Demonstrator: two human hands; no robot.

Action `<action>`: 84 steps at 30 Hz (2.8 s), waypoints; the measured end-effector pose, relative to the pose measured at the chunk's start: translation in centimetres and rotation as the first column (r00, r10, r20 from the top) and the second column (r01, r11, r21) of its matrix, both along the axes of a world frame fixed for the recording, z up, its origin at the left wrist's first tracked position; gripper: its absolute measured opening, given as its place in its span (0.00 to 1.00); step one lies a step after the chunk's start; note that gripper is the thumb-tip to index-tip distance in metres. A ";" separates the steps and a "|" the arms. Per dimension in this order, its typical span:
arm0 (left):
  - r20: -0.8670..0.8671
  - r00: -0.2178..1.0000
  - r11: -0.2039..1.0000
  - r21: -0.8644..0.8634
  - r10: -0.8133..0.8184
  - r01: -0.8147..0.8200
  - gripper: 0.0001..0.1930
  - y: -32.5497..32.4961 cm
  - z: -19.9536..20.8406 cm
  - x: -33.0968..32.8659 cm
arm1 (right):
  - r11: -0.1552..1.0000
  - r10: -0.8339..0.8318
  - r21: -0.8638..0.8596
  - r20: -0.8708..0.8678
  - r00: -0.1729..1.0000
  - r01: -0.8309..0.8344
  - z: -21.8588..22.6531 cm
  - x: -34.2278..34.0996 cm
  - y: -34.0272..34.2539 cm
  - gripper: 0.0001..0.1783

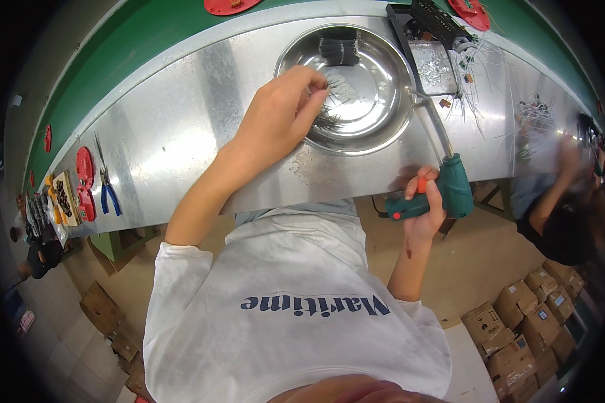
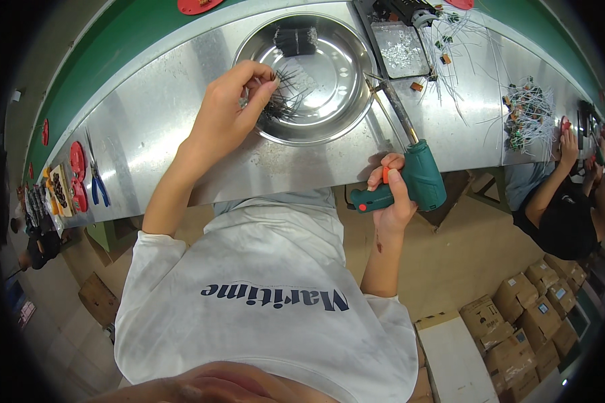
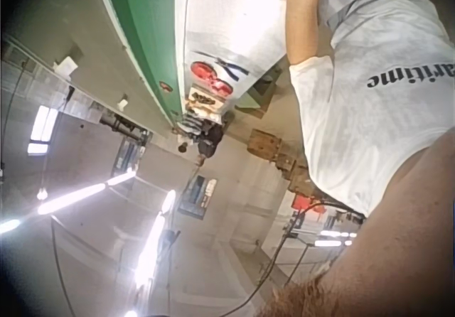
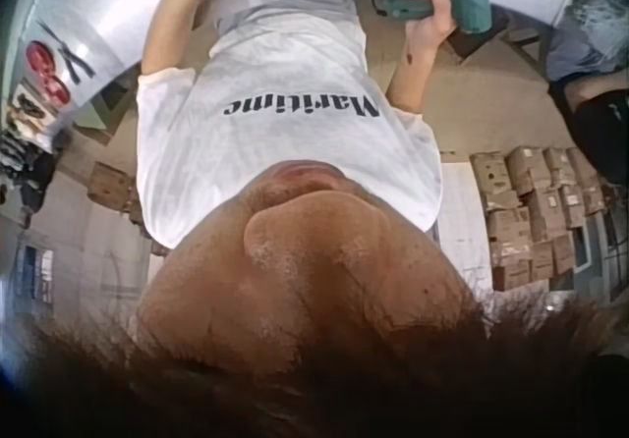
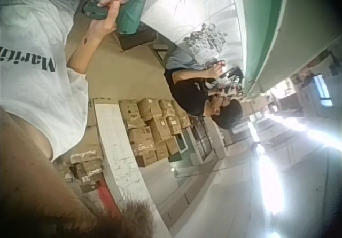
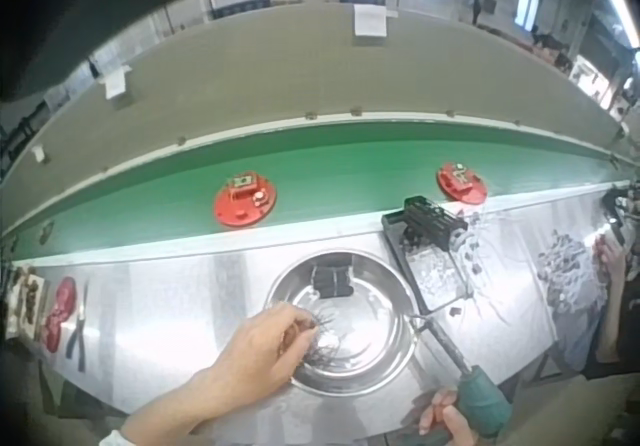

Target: Soldering small electronic components and wires onto red circular printed circuit boards at an assembly line workbench.

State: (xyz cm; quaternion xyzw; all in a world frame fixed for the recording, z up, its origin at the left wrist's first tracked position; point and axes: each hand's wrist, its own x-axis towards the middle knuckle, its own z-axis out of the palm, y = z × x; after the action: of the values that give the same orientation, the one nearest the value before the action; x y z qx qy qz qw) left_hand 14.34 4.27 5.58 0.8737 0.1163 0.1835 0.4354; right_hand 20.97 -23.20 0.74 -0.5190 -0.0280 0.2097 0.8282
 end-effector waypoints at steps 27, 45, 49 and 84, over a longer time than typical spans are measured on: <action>0.112 0.991 0.996 -0.051 0.073 -0.067 0.05 -1.1 2.7 -1.3 | 0.997 0.048 0.066 -0.076 0.996 -0.043 0.1 -0.2 -0.3 0.10; -0.120 0.992 0.933 -0.360 -0.028 -0.017 0.05 -5.4 3.1 -8.0 | 0.990 0.094 0.126 -0.216 0.972 -0.068 1.4 -2.6 1.2 0.20; -0.160 0.987 0.868 -0.493 -0.030 -0.054 0.05 -6.4 2.5 -8.7 | 0.987 0.147 0.089 -0.195 0.970 -0.131 3.9 -4.4 3.6 0.21; -0.106 0.994 0.932 -0.362 -0.027 -0.013 0.06 -7.7 0.3 -11.5 | 0.904 0.409 -0.128 -0.019 0.912 -0.408 3.4 -7.4 6.3 0.23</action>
State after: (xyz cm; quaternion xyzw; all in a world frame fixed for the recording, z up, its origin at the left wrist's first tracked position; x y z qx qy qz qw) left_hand 2.85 -3.45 5.86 0.7876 0.1685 0.1095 0.5825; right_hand 13.53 -16.94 4.16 -0.5552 -0.1257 0.3776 0.7303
